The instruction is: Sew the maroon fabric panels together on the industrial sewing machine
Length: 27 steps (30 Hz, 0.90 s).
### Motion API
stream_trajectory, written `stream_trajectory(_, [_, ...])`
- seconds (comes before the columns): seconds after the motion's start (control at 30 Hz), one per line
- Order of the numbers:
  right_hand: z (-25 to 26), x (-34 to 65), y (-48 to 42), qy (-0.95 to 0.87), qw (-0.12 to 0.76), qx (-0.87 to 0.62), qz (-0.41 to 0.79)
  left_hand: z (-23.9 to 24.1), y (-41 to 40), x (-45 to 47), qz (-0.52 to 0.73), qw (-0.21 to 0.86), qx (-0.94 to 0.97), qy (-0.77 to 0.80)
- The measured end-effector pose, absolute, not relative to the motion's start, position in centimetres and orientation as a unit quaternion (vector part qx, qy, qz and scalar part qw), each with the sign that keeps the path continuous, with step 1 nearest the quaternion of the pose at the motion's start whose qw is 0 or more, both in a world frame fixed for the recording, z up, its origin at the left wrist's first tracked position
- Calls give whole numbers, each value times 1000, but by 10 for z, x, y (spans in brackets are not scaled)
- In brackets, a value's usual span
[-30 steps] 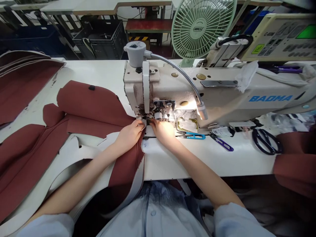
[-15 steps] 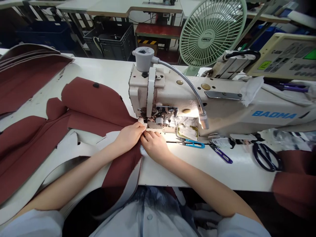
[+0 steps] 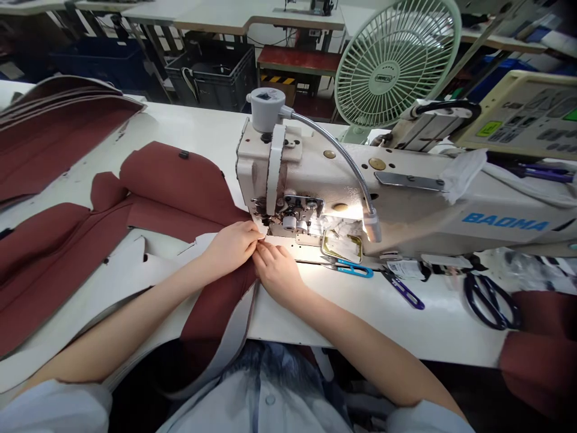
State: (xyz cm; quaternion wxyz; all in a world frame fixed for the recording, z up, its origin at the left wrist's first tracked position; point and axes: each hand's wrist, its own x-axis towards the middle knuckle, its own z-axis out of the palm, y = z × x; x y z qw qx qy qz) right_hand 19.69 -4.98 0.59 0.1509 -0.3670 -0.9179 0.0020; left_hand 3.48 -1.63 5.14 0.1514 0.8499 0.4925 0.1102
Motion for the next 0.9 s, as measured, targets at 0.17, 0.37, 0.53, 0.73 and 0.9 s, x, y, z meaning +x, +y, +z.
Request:
stream_trajectory(0.17, [11,198,-51,-937,122,-327,-5,50,-23,38,76,106,850,510])
stream_trajectory(0.37, [12,207,-35,-930,118,-347,4,40,-6,43,22,25,871,490])
stream_trajectory(0.53, [14,211,-29,-920,119,-372,6,44,3,41,19,1,884,467])
stream_trajectory(0.73, [22,211,-44,-946,104,-302,60,56,-9,37,17,-16,907,420])
stream_trajectory(0.9, [32,215,-42,-944,77,-311,81,51,-7,40,0,12,897,442])
